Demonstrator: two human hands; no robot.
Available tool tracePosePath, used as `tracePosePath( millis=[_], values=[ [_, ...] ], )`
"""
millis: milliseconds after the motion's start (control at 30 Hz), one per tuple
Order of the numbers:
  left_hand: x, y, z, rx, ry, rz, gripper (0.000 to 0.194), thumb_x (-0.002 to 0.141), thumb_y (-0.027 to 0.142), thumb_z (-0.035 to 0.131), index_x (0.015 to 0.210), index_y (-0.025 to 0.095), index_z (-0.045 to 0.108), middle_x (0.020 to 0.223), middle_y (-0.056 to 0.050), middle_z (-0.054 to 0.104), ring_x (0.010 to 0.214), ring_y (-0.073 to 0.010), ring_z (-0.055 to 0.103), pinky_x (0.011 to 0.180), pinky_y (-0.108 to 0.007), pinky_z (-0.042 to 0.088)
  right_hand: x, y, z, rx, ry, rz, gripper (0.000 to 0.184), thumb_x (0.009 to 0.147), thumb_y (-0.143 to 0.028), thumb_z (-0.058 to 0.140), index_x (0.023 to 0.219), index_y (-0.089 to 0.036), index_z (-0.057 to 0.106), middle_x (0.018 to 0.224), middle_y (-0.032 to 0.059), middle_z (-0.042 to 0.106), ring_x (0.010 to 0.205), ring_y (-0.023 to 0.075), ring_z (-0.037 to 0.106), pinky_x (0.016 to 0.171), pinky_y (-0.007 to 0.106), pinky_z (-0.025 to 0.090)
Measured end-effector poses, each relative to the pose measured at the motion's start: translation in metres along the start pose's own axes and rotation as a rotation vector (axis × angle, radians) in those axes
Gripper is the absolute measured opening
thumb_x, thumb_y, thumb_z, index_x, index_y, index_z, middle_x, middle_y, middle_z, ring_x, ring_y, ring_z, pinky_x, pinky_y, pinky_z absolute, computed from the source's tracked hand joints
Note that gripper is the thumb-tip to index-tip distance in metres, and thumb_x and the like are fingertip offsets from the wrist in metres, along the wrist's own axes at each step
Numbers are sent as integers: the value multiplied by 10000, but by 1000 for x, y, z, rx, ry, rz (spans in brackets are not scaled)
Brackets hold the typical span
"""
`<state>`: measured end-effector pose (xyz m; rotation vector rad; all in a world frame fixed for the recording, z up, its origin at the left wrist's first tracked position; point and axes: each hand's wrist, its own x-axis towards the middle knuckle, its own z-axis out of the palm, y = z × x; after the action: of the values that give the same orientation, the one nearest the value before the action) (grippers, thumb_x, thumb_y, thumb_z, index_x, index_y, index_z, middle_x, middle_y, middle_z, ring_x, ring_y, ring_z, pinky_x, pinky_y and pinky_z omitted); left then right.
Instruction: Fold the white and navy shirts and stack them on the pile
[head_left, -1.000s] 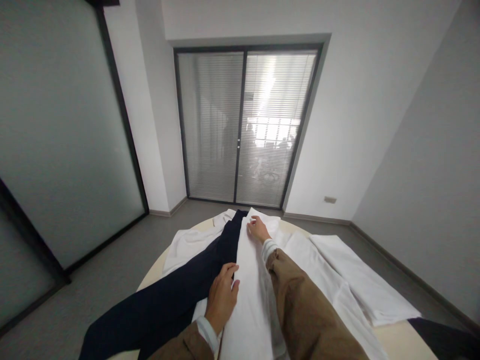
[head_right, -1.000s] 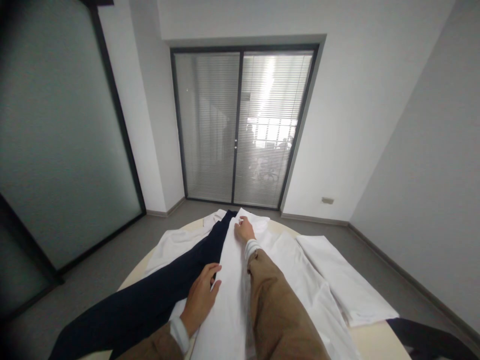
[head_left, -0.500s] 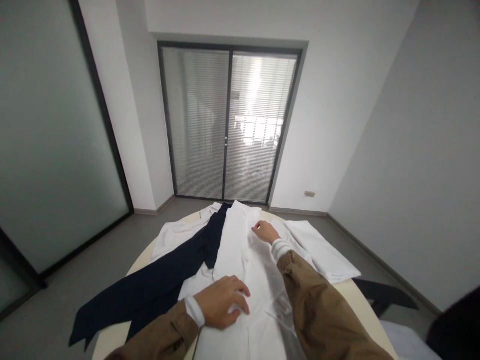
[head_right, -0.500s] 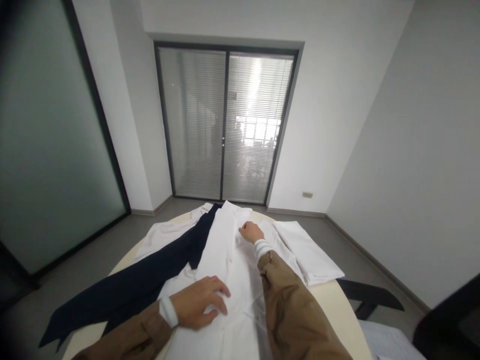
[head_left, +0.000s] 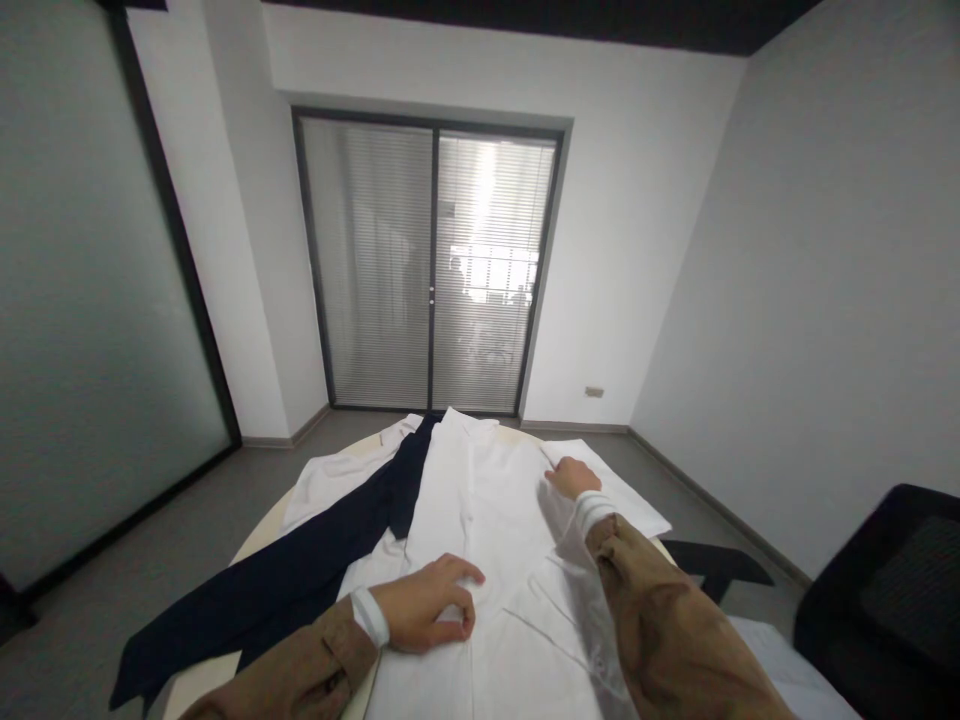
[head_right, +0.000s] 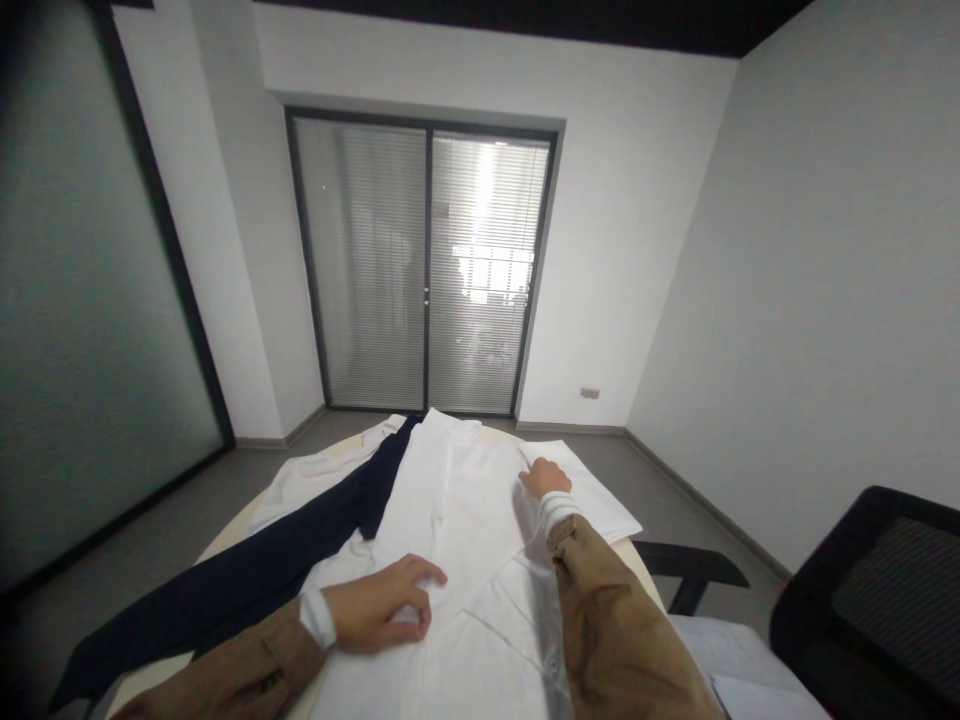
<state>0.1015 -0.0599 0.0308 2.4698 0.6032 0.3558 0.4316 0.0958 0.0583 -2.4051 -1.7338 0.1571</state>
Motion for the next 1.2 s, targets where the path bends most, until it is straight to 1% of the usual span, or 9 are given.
tracePosePath(
  millis=[100, 233, 300, 400, 467, 667, 833, 1033, 1200],
  values=[
    [2, 0, 1, -101, 83, 0, 106, 902, 250, 587, 974, 214, 656, 1371, -92, 524, 1297, -230, 470, 1098, -406, 379, 0, 2, 6, -16, -9, -5, 352, 857, -322, 574, 1125, -121, 683, 1202, 210, 660, 1098, 300, 659, 866, 378, 509],
    [3, -4, 9, -15, 26, 0, 154, 850, 342, 673, 958, 231, 680, 1399, -90, 517, 1322, -274, 450, 1117, -451, 353, -2, -1, 6, -41, -3, -9, 348, 892, -201, 494, 1174, -89, 662, 1217, 220, 652, 1123, 305, 649, 876, 381, 508],
    [2, -5, 11, 37, -31, -51, 467, 768, 495, 751, 1156, 255, 655, 1493, -119, 433, 1391, -342, 371, 1149, -529, 293, -3, -3, 5, -49, -6, -10, 349, 903, -195, 476, 1179, -89, 662, 1218, 218, 653, 1121, 307, 651, 876, 382, 509],
    [1, -7, 11, 87, -132, -150, 1062, 594, 721, 782, 1479, 256, 420, 1619, -176, 203, 1471, -451, 168, 1168, -642, 147, -5, -7, 5, -61, -10, -1, 352, 890, -203, 505, 1183, -86, 660, 1231, 226, 645, 1121, 319, 651, 877, 396, 510],
    [2, -8, 10, 111, -174, -177, 1167, 568, 767, 761, 1526, 240, 352, 1629, -188, 163, 1473, -466, 138, 1168, -647, 134, -7, -8, 6, -68, -14, 4, 351, 879, -193, 520, 1180, -80, 662, 1234, 232, 642, 1127, 327, 646, 884, 407, 508],
    [21, -14, 5, 205, 48, -242, 691, 894, 549, 564, 1484, 216, 427, 1577, -154, 334, 1457, -335, 294, 1172, -529, 277, -9, -13, 8, -48, -39, -15, 371, 885, -224, 520, 1198, -75, 651, 1244, 238, 633, 1149, 344, 626, 906, 433, 493],
    [33, -29, 15, 275, 92, -287, 623, 954, 462, 493, 1499, 176, 400, 1564, -169, 354, 1434, -307, 351, 1169, -507, 297, -6, -19, 6, 16, -105, -91, 412, 879, -303, 556, 1228, -88, 602, 1218, 228, 643, 1111, 321, 637, 896, 400, 482],
    [27, -39, 33, 370, 104, -186, 612, 976, 463, 457, 1539, 273, 310, 1643, -121, 140, 1509, -318, 143, 1195, -579, 174, -1, -29, 4, 132, -154, -291, 402, 821, -93, 562, 1214, -161, 604, 1182, 122, 673, 1093, 220, 632, 927, 298, 453],
    [26, -34, 28, 336, 101, -215, 681, 972, 471, 460, 1561, 204, 244, 1644, -158, 73, 1519, -292, 93, 1212, -546, 157, 4, -56, 3, 200, -209, -351, 470, 715, -126, 720, 1180, -154, 653, 1177, 128, 667, 1110, 244, 631, 942, 308, 485]
  ],
)
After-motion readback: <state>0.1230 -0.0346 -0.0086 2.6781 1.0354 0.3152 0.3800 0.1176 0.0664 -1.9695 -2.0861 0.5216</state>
